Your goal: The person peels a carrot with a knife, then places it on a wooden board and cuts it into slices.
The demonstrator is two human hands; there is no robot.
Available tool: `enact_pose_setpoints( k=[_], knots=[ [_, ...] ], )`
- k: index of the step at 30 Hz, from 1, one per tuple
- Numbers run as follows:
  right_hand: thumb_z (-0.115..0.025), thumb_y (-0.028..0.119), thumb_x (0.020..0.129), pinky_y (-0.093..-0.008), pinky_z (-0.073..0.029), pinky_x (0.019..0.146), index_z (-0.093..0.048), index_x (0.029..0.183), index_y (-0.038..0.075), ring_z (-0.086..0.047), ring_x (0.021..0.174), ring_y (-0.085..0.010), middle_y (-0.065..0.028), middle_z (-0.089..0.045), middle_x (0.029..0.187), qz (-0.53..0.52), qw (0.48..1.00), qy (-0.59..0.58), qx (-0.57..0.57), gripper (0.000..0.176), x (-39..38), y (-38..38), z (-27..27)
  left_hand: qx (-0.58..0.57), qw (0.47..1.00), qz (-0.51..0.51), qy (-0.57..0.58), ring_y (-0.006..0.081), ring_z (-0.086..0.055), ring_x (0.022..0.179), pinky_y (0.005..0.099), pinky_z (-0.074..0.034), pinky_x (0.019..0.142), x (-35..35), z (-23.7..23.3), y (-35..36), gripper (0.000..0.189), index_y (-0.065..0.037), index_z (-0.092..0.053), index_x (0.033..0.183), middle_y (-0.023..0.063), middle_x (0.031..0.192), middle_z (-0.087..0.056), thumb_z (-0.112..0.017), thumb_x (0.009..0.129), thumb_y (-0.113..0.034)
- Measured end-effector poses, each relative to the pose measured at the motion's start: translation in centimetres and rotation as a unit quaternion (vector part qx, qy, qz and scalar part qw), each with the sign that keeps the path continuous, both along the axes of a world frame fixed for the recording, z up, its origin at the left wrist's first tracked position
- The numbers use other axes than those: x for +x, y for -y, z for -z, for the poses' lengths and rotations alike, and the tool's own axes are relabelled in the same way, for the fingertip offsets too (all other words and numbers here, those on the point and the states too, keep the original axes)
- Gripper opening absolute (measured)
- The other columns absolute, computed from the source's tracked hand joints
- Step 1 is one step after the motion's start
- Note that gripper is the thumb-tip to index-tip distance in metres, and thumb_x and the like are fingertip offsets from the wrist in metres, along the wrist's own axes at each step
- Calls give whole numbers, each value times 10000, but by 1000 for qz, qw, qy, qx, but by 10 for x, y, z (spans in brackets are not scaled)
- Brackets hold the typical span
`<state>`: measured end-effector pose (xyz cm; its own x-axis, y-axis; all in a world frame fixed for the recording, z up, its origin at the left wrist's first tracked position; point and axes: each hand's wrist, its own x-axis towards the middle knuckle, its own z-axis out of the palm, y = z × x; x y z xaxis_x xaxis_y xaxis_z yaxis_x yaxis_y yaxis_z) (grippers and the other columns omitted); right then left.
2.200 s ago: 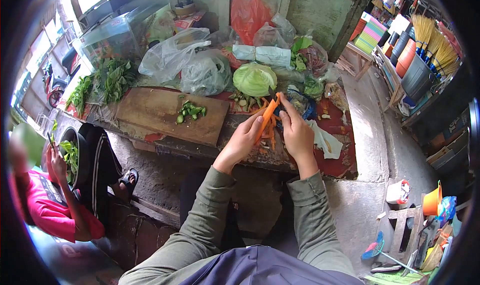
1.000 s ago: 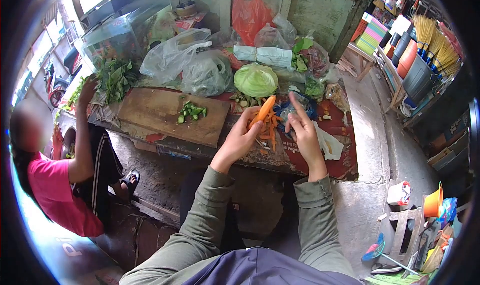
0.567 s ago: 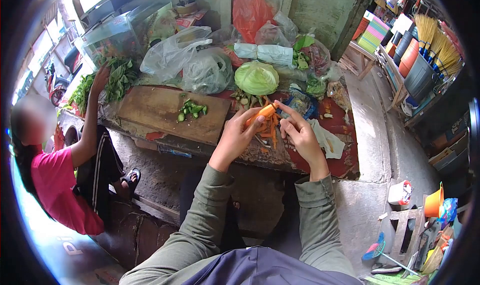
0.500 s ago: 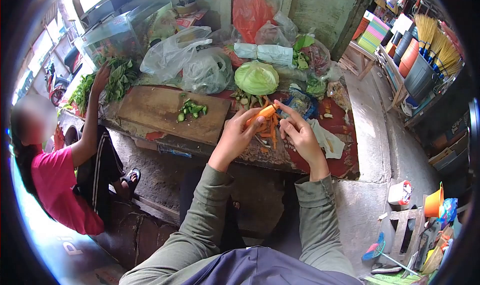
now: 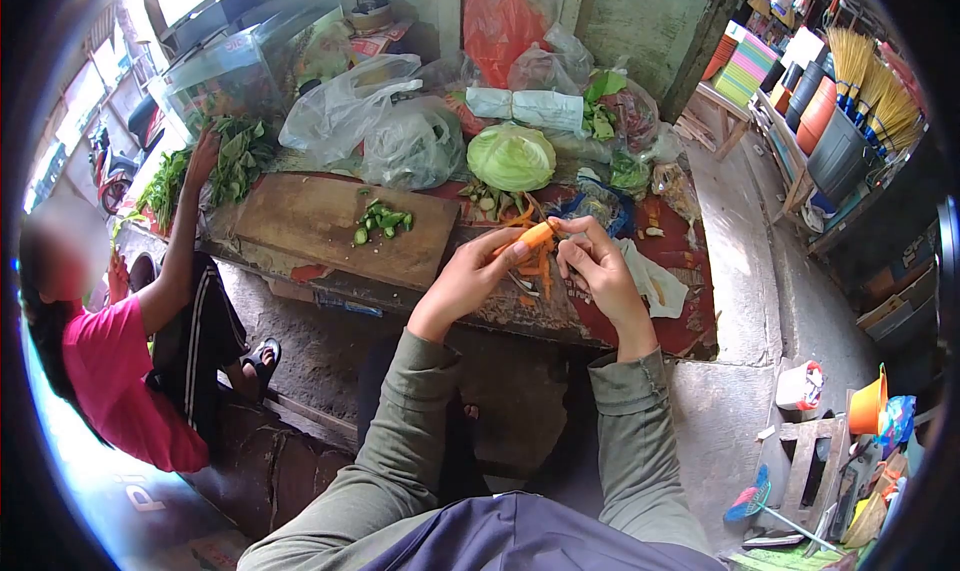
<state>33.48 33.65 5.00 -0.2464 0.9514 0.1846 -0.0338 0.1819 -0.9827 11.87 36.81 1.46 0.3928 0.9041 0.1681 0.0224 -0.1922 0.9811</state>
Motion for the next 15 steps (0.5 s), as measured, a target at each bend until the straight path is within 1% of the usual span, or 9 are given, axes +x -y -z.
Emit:
enact_pose_setpoints(
  k=[2,3,5,7,8,10,11,13,15],
  knots=[
    [-597,201,1054,-217,-383,643,-603,1291,82,-504,722,-54,17,-569,814,3,1000,-2,-5,266,0,1,-1,-15,1000,7,3,162,-652,1052,310,-509,906,0,0,0,433,14,-645,1304,154,1179,-704,-628,1034,-325],
    [-597,201,1054,-217,-383,643,-603,1291,82,-504,722,-54,17,-569,814,3,1000,-3,-5,266,-1,1,-1,12,1000,-10,-11,181,-664,1025,319,-506,891,1,1,0,421,-3,-653,1299,141,1151,-708,-645,1021,-319],
    [-591,229,1058,-205,-337,556,-609,1281,109,-468,644,-32,26,-572,781,9,1000,-11,-25,254,0,-1,1,41,999,-27,-24,200,-676,999,327,-502,876,3,1,1,410,-19,-661,1294,128,1123,-712,-663,1008,-313],
    [-589,239,1059,-202,-318,527,-611,1279,121,-443,611,-23,32,-574,771,29,999,-12,-39,250,-3,-2,3,175,969,-118,-132,245,-661,902,375,-457,864,7,-4,3,374,-75,-685,1280,87,1004,-685,-701,968,-280],
    [-587,249,1060,-200,-300,498,-614,1276,134,-418,577,-14,37,-577,761,49,997,-14,-54,246,-4,-3,4,176,968,-117,-132,245,-661,902,375,-457,864,9,-7,5,374,-75,-685,1280,87,1004,-685,-701,968,-280],
    [-588,250,1060,-196,-293,489,-616,1279,143,-411,568,-10,39,-581,764,49,997,-36,-55,246,-6,-4,8,232,935,-178,-201,263,-610,871,407,-394,864,12,-11,10,359,-129,-707,1262,56,923,-613,-733,916,-219],
    [-588,252,1059,-193,-285,480,-618,1281,152,-404,559,-6,42,-585,767,47,996,-57,-56,245,-7,-5,9,232,935,-177,-201,263,-610,871,407,-394,864,13,-11,12,359,-129,-707,1262,56,923,-613,-733,916,-219],
    [-589,252,1059,-192,-285,479,-620,1282,157,-399,558,-3,45,-586,763,63,993,-64,-71,245,-12,-4,8,291,899,-227,-237,230,-592,922,424,-365,898,15,-13,13,359,-154,-716,1258,42,923,-579,-734,900,-173],
    [-590,252,1058,-190,-285,479,-622,1283,162,-394,558,0,48,-586,759,77,991,-72,-85,244,-12,-3,5,301,892,-242,-237,229,-589,944,425,-364,900,17,-9,12,364,-159,-717,1258,40,931,-579,-735,894,-162]
  ],
)
